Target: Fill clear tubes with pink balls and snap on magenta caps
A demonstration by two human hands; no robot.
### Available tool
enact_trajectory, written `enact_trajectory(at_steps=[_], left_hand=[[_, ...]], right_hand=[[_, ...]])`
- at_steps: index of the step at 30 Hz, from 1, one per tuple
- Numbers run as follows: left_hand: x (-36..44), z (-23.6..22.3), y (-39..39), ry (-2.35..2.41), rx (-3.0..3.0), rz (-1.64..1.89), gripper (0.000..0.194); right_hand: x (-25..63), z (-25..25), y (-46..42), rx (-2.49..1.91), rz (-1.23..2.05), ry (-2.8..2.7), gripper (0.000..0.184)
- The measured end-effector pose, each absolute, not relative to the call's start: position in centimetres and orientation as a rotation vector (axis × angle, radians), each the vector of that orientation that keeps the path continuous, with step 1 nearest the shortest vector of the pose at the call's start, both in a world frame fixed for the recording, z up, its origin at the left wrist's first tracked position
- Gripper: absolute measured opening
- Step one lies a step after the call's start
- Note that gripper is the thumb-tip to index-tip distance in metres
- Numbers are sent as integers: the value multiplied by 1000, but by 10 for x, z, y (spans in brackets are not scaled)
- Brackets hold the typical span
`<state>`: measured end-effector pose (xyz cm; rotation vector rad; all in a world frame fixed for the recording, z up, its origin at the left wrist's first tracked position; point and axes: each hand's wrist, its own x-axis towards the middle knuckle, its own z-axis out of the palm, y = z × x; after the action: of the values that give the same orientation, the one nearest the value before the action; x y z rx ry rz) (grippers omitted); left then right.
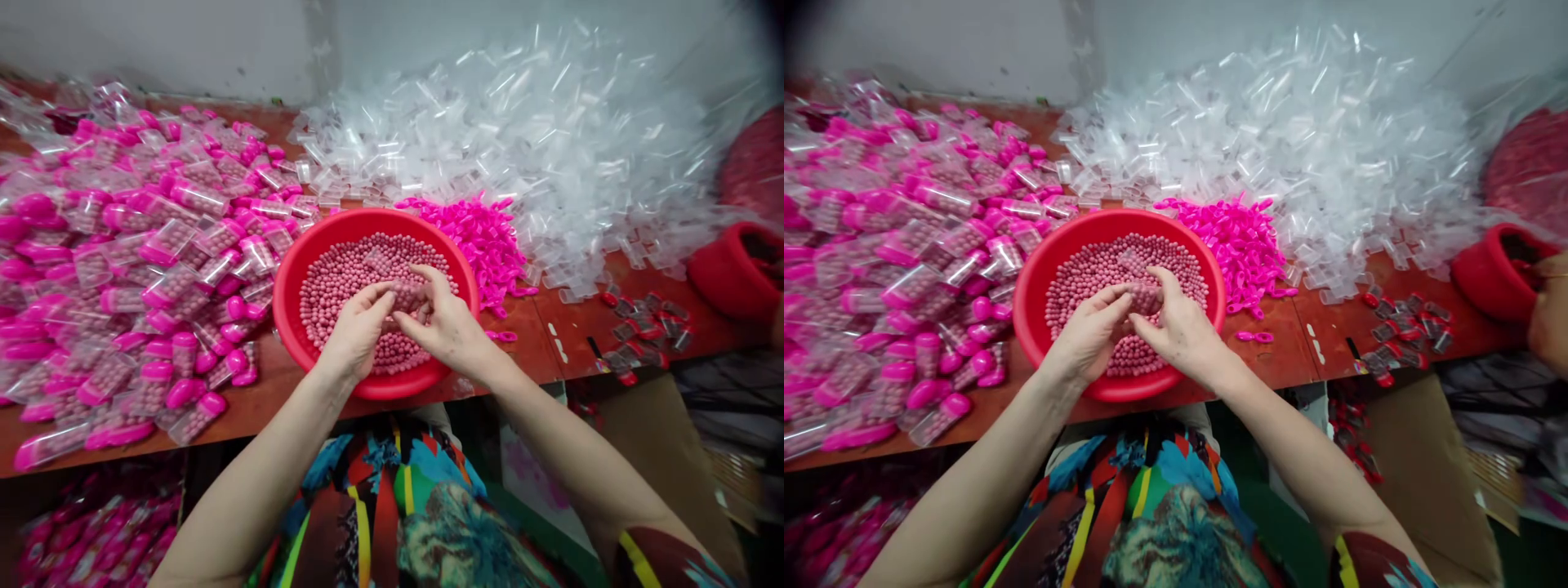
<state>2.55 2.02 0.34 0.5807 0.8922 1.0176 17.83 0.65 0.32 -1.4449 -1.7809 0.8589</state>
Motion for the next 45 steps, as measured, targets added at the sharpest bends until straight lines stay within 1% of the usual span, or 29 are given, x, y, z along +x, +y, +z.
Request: enact_trajectory(at_steps=[2, 4, 5, 7, 12, 18, 22, 25, 27, 29, 31, 34, 37, 40, 43, 45], left_hand=[[23, 3, 16, 873, 601, 963, 20], [20, 1, 12, 838, 630, 903, 22], [19, 0, 10, 820, 640, 874, 23], [18, -3, 9, 801, 646, 837, 23], [19, -9, 7, 833, 634, 786, 18], [19, -9, 8, 871, 591, 788, 11], [18, -5, 11, 903, 528, 791, 12], [15, -1, 14, 885, 448, 875, 11], [12, 1, 15, 866, 428, 921, 8], [10, 3, 14, 834, 446, 912, 7], [9, 4, 13, 800, 474, 876, 8], [10, 3, 13, 805, 476, 874, 10], [13, 2, 14, 831, 439, 906, 14], [16, 2, 15, 830, 381, 886, 20], [17, 2, 16, 827, 325, 835, 20], [16, 1, 17, 820, 305, 818, 27]], right_hand=[[190, 9, 1, -1386, 948, -1738, 45], [201, 15, 2, -1338, 947, -1771, 26], [206, 17, 3, -1317, 934, -1820, 21], [213, 20, 8, -1276, 942, -1926, 16], [222, 16, 16, -1212, 1056, -2052, 17], [216, 1, 14, -1211, 945, -2101, 15], [225, -4, 11, -1249, 886, -1892, 13], [257, -9, 10, -1360, 793, -1568, 15], [289, -17, 7, -1490, 671, -1480, 15], [319, -30, -2, -1679, 504, -1522, 12], [341, -47, -14, -1873, 375, -1610, 13], [351, -76, -34, -2013, 318, -1699, 13], [340, -99, -49, -2001, 275, -1694, 9], [329, -106, -52, -1954, 231, -1625, 11], [319, -95, -38, -1790, 305, -1322, 19], [306, -77, -23, -1599, 434, -1089, 31]])
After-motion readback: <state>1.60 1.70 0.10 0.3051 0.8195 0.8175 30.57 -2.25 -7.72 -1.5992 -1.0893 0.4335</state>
